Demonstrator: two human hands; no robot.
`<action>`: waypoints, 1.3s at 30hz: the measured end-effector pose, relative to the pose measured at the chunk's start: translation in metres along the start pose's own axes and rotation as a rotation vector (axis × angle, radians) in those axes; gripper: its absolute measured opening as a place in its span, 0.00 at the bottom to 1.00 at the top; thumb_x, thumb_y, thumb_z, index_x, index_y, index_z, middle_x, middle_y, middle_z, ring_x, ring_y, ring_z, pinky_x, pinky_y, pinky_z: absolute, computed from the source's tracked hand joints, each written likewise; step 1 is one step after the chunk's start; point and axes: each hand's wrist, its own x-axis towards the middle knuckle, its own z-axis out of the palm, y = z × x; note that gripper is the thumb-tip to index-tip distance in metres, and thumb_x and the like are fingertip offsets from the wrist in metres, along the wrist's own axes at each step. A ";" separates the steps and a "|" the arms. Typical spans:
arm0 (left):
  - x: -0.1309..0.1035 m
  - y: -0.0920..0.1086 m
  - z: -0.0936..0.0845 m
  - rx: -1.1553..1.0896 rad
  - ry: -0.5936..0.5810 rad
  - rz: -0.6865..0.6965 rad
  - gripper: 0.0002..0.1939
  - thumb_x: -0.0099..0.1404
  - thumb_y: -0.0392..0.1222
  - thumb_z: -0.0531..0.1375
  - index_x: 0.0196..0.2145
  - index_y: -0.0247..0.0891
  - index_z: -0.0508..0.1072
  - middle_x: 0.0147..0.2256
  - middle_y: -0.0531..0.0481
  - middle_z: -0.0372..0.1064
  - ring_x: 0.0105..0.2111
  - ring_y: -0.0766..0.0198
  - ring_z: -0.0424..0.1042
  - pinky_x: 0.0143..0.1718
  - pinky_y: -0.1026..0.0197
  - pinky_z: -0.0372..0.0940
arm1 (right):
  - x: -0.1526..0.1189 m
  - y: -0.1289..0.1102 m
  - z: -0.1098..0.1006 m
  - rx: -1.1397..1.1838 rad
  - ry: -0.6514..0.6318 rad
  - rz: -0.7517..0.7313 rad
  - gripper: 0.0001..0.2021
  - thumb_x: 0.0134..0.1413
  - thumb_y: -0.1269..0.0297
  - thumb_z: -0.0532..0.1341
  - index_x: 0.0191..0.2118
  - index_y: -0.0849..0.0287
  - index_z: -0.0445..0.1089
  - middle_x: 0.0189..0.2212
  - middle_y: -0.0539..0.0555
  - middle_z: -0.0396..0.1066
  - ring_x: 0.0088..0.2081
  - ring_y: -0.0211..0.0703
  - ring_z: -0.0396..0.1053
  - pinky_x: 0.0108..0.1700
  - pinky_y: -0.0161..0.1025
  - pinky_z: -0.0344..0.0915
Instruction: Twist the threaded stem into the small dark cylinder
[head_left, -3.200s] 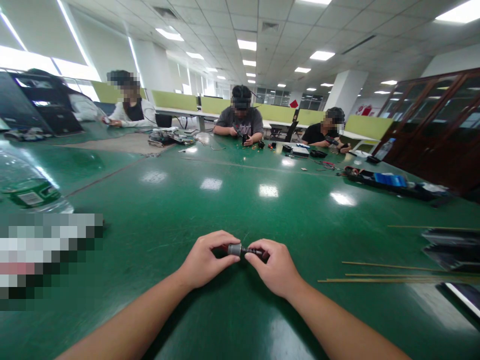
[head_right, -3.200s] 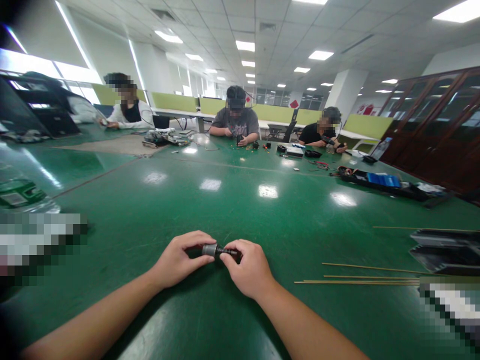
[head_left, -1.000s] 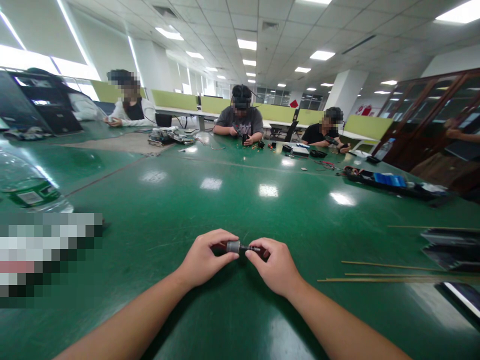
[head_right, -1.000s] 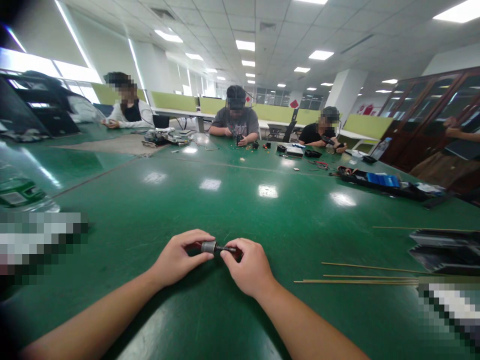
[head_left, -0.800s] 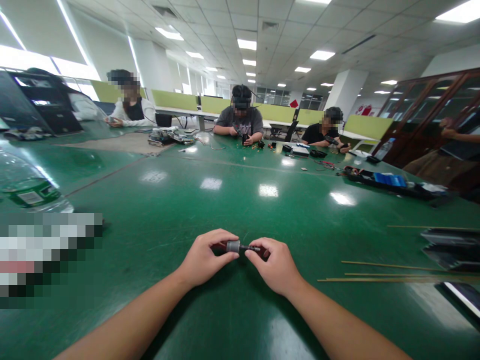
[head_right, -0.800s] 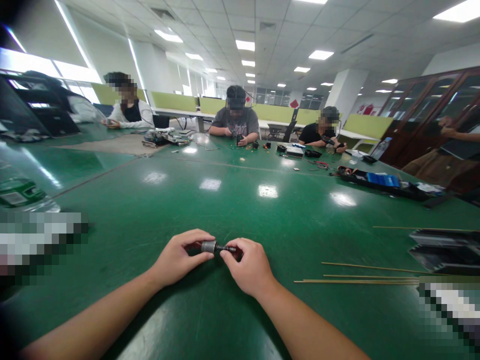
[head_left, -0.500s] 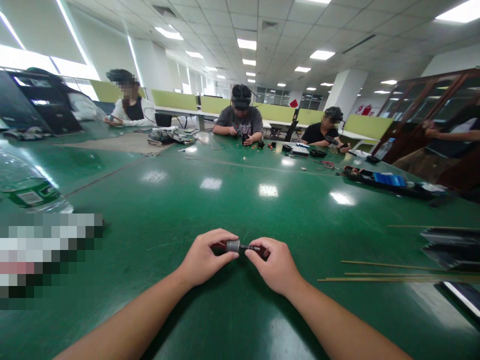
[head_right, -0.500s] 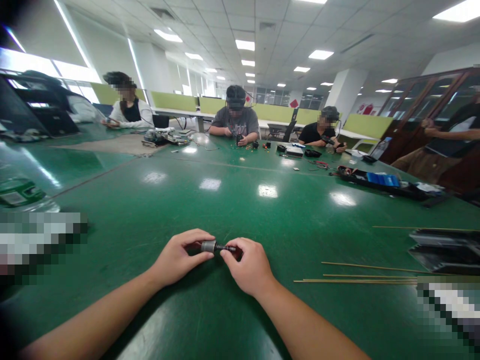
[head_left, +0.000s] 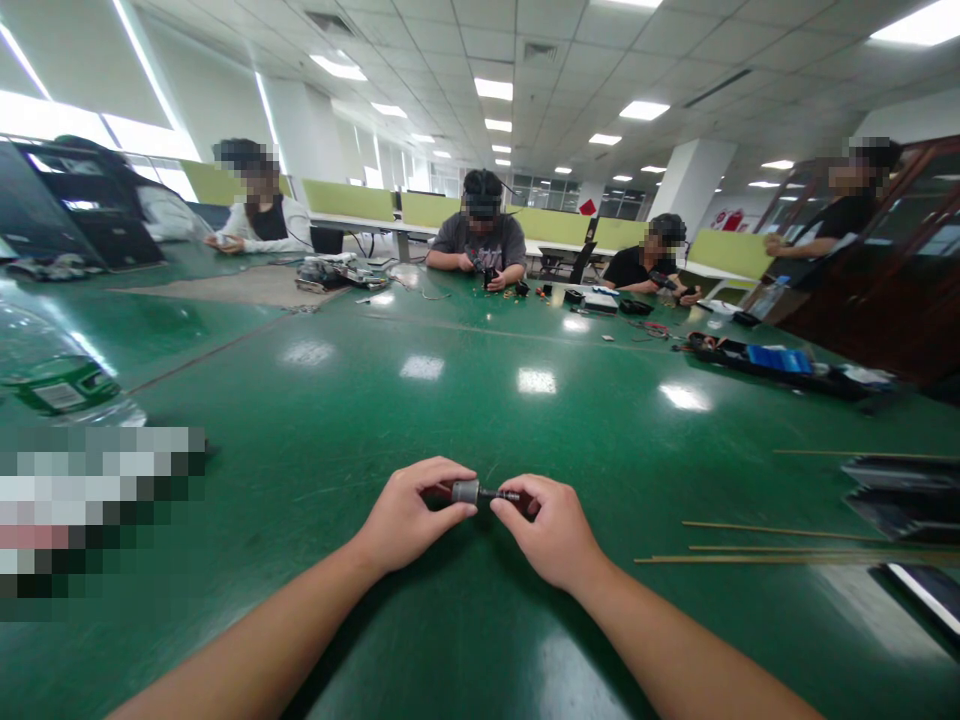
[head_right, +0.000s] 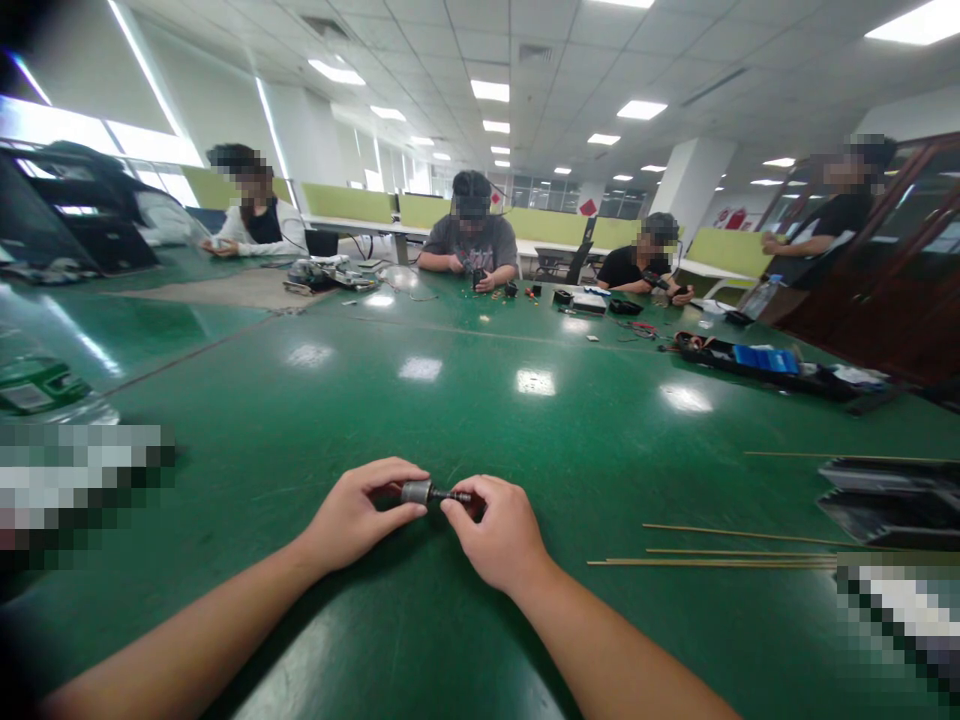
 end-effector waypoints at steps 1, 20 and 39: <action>0.000 0.000 0.000 0.001 0.001 -0.004 0.14 0.60 0.40 0.67 0.46 0.43 0.77 0.43 0.47 0.74 0.42 0.59 0.74 0.46 0.57 0.71 | 0.000 0.000 0.000 0.000 -0.002 0.000 0.04 0.57 0.63 0.64 0.37 0.54 0.77 0.31 0.50 0.76 0.32 0.41 0.70 0.35 0.37 0.62; 0.000 0.001 0.000 -0.002 0.000 -0.018 0.15 0.61 0.40 0.67 0.46 0.43 0.77 0.43 0.48 0.74 0.42 0.59 0.74 0.46 0.57 0.70 | 0.000 0.001 0.001 0.003 0.011 -0.001 0.04 0.57 0.63 0.64 0.37 0.54 0.77 0.30 0.48 0.75 0.31 0.40 0.69 0.34 0.36 0.61; 0.000 -0.001 0.000 -0.009 0.014 -0.019 0.15 0.61 0.40 0.67 0.47 0.44 0.77 0.44 0.48 0.73 0.43 0.60 0.73 0.47 0.57 0.70 | 0.000 0.000 0.000 0.004 0.015 -0.001 0.04 0.58 0.63 0.64 0.36 0.54 0.76 0.30 0.48 0.75 0.30 0.40 0.69 0.34 0.36 0.61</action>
